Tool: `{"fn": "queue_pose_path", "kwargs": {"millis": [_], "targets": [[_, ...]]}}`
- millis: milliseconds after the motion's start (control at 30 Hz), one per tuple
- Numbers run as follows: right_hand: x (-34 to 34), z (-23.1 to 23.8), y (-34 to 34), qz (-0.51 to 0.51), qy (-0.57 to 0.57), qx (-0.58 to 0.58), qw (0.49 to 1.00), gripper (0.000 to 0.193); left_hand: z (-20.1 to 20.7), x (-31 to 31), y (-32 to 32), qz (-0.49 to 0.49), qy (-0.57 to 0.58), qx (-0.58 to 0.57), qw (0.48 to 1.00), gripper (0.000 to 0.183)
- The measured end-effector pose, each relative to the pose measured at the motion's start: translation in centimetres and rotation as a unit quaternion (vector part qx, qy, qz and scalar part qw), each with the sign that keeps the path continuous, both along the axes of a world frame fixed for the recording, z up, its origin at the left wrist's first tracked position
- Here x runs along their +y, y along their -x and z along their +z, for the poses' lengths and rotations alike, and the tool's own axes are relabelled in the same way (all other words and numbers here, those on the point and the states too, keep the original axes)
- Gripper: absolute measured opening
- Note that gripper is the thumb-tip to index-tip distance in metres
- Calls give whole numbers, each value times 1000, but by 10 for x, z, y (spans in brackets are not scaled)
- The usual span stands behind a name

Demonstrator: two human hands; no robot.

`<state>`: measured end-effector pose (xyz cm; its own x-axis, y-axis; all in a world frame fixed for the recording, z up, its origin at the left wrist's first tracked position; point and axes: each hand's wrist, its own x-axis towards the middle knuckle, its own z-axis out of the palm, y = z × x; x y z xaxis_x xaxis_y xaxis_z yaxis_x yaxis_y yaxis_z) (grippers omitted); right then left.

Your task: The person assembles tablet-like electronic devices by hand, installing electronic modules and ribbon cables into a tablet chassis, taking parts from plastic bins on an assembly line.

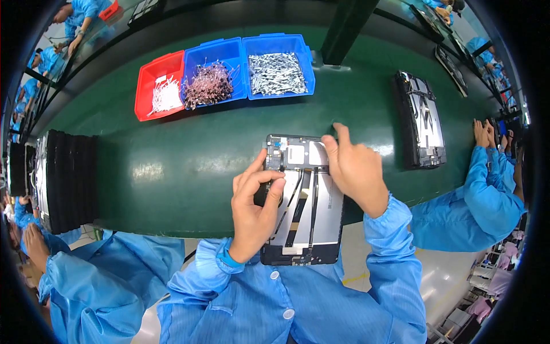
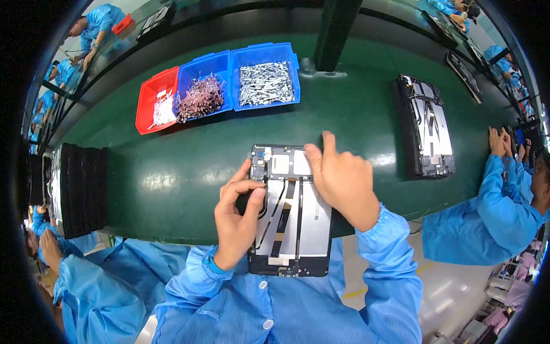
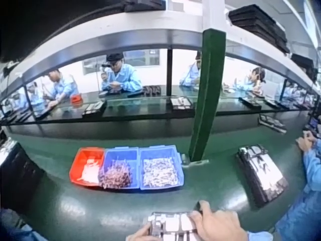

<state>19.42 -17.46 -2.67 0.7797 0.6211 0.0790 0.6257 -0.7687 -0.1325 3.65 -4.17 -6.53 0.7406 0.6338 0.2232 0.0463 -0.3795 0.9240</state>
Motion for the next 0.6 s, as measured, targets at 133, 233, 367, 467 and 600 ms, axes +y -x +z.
{"fn": "queue_pose_path", "kwargs": {"millis": [133,233,367,467,600], "targets": [[-3,27,3,-14,-234,-98,967,38,8,26,3,-73,188,-57,978,11],[1,49,28,148,-337,167,915,40,16,34,6,-110,184,-67,975,11],[17,24,44,195,-356,325,854,37,26,35,6,-125,187,-97,970,10],[23,12,50,198,-407,260,853,11,29,37,5,-105,106,-94,984,9],[25,8,53,217,-435,196,852,14,28,43,7,-86,-20,-90,992,11]]}}
